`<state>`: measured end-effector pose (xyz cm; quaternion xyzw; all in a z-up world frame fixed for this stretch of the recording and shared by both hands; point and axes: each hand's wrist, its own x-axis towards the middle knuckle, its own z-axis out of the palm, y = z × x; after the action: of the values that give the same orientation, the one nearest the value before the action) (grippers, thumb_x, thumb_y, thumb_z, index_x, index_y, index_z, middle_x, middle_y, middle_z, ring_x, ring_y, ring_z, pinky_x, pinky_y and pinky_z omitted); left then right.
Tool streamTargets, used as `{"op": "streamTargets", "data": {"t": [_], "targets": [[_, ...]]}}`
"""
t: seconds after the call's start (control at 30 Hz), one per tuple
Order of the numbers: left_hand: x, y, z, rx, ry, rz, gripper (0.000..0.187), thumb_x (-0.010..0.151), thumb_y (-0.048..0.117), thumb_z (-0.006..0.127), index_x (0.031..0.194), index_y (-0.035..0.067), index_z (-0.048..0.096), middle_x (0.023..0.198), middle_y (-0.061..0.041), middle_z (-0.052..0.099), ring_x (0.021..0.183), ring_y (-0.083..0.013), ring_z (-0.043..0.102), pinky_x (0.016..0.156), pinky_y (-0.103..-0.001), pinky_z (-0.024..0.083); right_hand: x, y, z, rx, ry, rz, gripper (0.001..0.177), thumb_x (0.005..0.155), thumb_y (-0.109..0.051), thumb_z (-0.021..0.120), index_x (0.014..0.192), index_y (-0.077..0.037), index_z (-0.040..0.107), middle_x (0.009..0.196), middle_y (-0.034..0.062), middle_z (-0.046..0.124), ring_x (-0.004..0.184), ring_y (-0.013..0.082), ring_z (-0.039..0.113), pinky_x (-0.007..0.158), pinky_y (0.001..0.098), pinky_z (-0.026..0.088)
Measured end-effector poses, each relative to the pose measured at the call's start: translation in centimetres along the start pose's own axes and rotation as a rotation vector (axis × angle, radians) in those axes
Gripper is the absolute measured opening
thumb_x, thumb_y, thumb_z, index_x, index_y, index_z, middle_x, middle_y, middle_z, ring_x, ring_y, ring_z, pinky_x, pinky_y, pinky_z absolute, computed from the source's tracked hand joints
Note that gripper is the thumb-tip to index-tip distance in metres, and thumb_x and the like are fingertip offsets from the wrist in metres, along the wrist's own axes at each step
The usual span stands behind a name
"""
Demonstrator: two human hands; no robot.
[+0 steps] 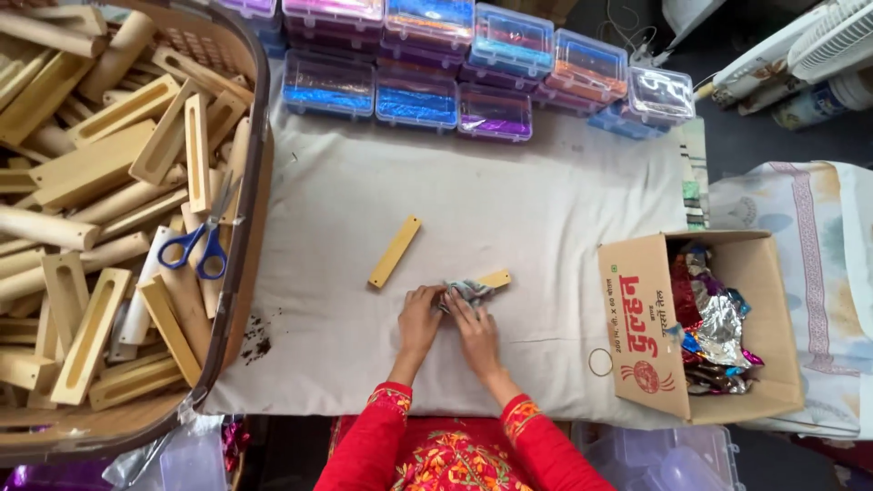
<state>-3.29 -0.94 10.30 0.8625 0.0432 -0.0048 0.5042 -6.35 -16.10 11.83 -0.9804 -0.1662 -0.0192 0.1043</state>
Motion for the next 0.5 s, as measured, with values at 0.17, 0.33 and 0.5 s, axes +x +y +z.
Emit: {"op": "streamTargets", "data": {"t": [0.17,0.33,0.5], "targets": [[1.4,0.4,0.1,0.031,-0.017,-0.020,0.049,0.072,0.014,0.084,0.119,0.018,0.070,0.108,-0.002,0.067,0.106,-0.0265,0.061,0.088,-0.040,0.053,3.0,4.7,0.0,-0.022,0.137,0.097,0.070,0.083,0.008,0.053,0.148,-0.018,0.056,0.153,-0.0015,0.055,0.114,0.0311,0.061,0.096,0.0405,0.051],[1.5,-0.5,1.5,0.110,-0.087,-0.112,0.041,0.074,0.025,0.085,0.113,0.020,0.073,0.107,-0.001,0.065,0.105,-0.0258,0.060,0.088,-0.041,0.053,2.6,0.7,0.5,0.062,0.277,0.177,0.064,0.085,0.007,0.056,0.145,-0.017,0.061,0.148,-0.0008,0.059,0.121,0.0330,0.059,0.104,0.0424,0.051],[0.8,-1.6,3.0,0.281,-0.035,0.010,0.032,0.081,0.022,0.079,0.110,0.014,0.068,0.114,-0.003,0.062,0.107,-0.0264,0.060,0.083,-0.041,0.056,1.7,2.0,-1.0,-0.063,0.173,0.065,0.068,0.080,0.010,0.058,0.143,-0.013,0.062,0.148,-0.0010,0.061,0.097,0.0295,0.061,0.086,0.0390,0.053]]}}
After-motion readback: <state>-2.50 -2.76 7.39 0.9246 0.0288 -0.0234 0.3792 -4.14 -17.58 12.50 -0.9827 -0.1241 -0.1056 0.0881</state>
